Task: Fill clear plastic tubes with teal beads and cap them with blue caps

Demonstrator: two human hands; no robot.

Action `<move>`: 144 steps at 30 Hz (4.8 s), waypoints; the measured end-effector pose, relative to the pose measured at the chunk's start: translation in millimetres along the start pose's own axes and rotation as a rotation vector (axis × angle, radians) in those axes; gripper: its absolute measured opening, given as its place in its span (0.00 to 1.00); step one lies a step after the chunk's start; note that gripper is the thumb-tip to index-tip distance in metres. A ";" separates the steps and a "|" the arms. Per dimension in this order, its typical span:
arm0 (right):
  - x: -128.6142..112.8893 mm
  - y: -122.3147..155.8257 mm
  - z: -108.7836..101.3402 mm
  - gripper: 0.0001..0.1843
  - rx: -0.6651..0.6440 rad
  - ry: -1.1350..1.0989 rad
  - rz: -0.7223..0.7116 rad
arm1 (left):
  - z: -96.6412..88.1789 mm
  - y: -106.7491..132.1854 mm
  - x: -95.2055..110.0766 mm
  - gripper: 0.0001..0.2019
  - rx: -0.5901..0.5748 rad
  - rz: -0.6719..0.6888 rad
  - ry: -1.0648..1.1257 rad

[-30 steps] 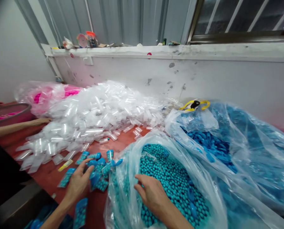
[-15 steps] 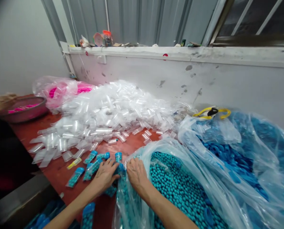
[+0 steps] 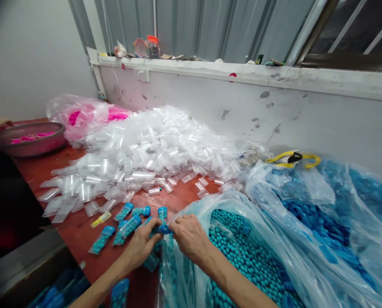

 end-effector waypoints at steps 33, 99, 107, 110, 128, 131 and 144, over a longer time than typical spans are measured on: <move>45.0 -185.5 103.3 0.13 0.039 -0.453 0.357 | -14.0 -6.4 -31.4 0.23 0.041 -0.425 0.721; 27.4 212.5 10.6 0.37 0.205 -0.569 0.604 | 112.0 27.2 109.7 0.18 -0.337 -0.057 0.193; 136.5 187.7 9.6 0.19 0.397 -0.305 0.937 | 17.1 -1.4 40.6 0.21 0.154 -0.028 -0.595; 172.0 182.9 2.5 0.23 0.486 -0.281 0.962 | 18.9 0.3 49.6 0.21 0.257 0.102 -0.580; 145.6 180.7 10.7 0.18 0.489 -0.464 0.711 | 205.1 -41.6 111.3 0.22 -0.311 0.021 0.111; 136.6 180.8 8.8 0.14 0.492 -0.597 0.705 | 206.6 -39.1 113.5 0.16 -0.371 0.031 0.155; 115.4 171.8 62.1 0.10 0.726 -0.917 0.990 | 194.7 -14.7 86.4 0.04 -0.460 -0.123 0.155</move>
Point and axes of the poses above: each hand's wrist, its own y-axis away from the middle knuckle, its own z-axis out of the palm, x = y × z, the point moved 2 cm from there along -y, towards the middle knuckle, and after that the axes turned 2 degrees about x, right-handed, at the moved point
